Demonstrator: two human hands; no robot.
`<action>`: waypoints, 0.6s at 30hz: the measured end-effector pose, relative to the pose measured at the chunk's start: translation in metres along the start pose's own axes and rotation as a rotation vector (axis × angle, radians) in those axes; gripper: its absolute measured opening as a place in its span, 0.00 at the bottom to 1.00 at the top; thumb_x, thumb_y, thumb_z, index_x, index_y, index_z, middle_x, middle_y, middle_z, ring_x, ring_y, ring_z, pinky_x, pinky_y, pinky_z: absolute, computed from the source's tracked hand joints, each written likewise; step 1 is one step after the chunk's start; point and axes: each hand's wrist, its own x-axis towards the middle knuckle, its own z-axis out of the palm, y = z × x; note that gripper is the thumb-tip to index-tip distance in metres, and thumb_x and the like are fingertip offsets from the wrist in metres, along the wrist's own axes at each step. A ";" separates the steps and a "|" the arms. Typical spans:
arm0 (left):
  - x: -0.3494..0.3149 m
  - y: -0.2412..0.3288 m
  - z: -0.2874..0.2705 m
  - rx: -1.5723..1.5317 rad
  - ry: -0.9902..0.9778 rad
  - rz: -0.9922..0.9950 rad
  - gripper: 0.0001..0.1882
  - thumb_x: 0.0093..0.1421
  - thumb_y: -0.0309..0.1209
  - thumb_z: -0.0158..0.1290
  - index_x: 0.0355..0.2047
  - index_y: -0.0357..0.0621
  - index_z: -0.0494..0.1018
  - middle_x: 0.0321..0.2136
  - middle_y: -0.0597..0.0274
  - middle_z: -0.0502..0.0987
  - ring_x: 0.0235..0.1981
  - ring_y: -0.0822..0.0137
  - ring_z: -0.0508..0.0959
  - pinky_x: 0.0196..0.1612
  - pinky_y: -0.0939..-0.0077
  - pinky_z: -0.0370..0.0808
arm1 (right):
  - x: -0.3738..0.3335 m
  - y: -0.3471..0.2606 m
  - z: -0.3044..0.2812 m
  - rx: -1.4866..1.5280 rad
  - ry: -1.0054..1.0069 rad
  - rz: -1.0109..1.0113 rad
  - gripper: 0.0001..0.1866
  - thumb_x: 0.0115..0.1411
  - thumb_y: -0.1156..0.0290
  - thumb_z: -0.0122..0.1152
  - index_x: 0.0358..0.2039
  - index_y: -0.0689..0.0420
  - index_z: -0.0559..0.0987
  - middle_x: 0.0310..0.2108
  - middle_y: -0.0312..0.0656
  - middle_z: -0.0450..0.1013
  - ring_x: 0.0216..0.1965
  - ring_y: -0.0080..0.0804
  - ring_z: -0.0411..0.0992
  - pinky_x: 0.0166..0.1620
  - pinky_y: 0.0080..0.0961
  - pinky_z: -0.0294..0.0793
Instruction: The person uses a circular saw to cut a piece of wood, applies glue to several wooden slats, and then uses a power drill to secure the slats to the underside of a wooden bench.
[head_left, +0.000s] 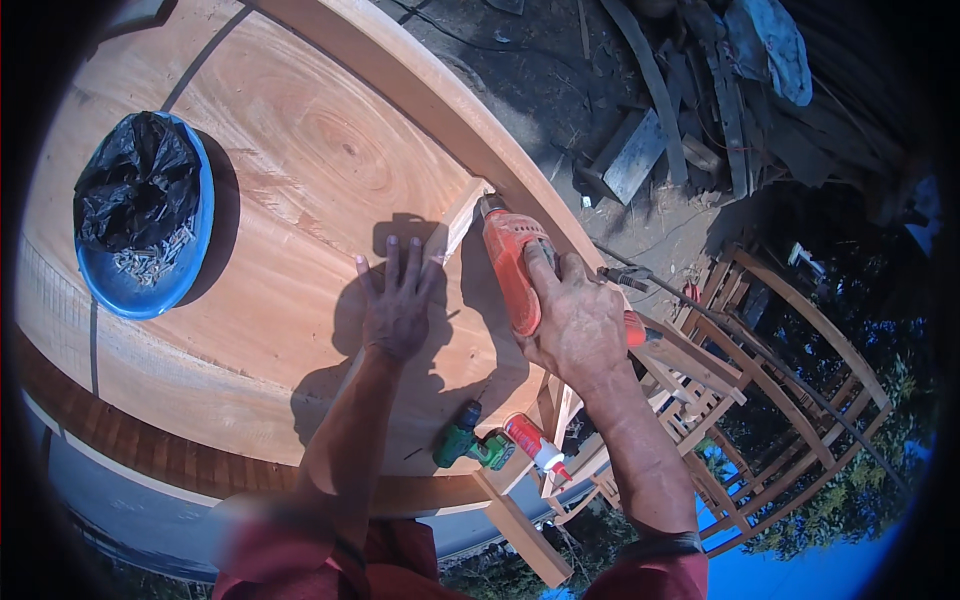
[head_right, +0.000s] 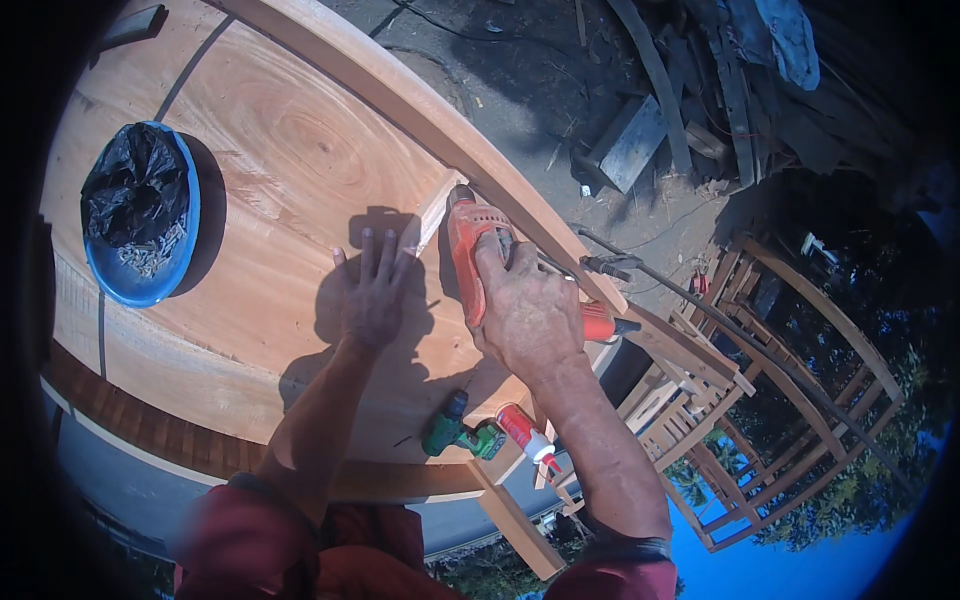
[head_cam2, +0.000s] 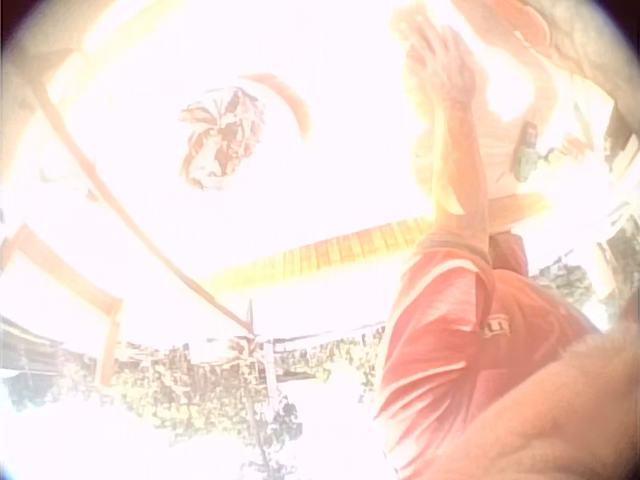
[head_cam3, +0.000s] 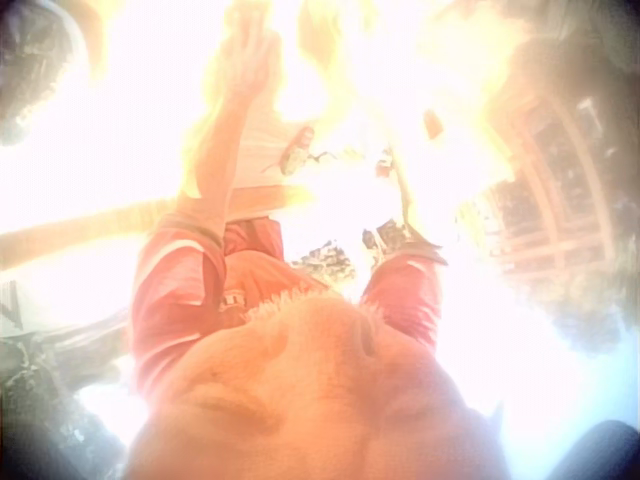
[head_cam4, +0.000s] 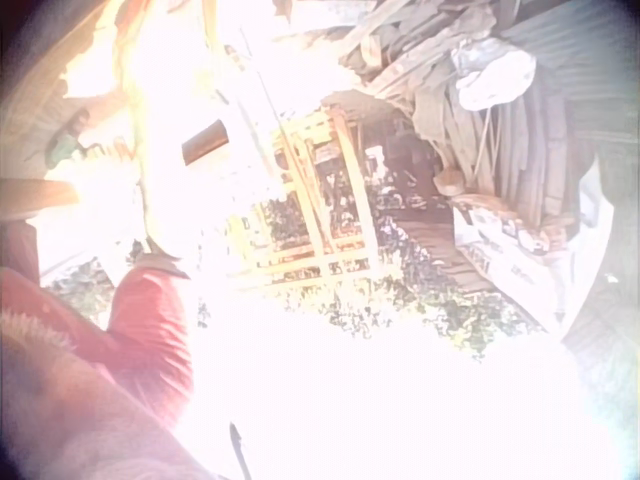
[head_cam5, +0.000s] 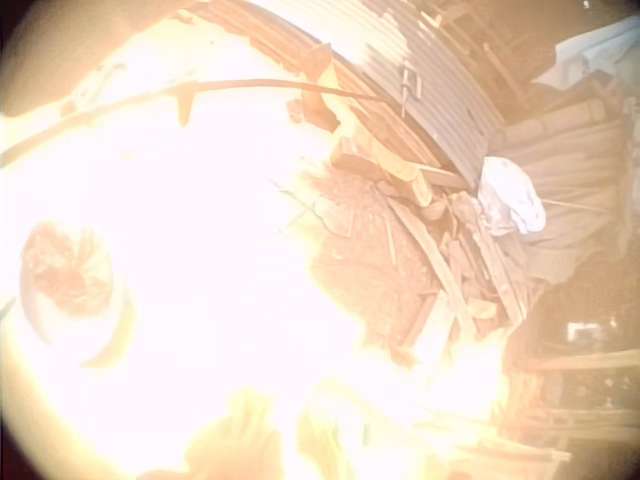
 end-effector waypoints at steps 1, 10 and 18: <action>-0.001 -0.002 0.001 0.004 0.003 -0.003 0.35 0.62 0.31 0.48 0.71 0.57 0.61 0.74 0.56 0.57 0.76 0.45 0.49 0.69 0.18 0.43 | 0.003 -0.003 -0.005 -0.017 -0.049 0.009 0.46 0.44 0.59 0.78 0.64 0.52 0.68 0.46 0.52 0.75 0.41 0.51 0.81 0.47 0.46 0.82; 0.001 0.011 -0.007 -0.577 0.290 0.008 0.30 0.68 0.44 0.50 0.68 0.48 0.65 0.69 0.44 0.62 0.71 0.43 0.60 0.66 0.24 0.56 | 0.009 0.010 0.001 0.169 0.038 0.088 0.43 0.46 0.56 0.75 0.63 0.53 0.70 0.42 0.56 0.78 0.43 0.55 0.81 0.49 0.47 0.81; 0.120 0.067 -0.056 -2.516 -0.444 -0.894 0.20 0.65 0.41 0.60 0.42 0.33 0.75 0.40 0.42 0.81 0.41 0.51 0.82 0.51 0.53 0.80 | 0.001 -0.008 0.000 0.095 0.003 0.052 0.48 0.44 0.54 0.77 0.66 0.53 0.69 0.46 0.58 0.77 0.44 0.55 0.80 0.50 0.49 0.80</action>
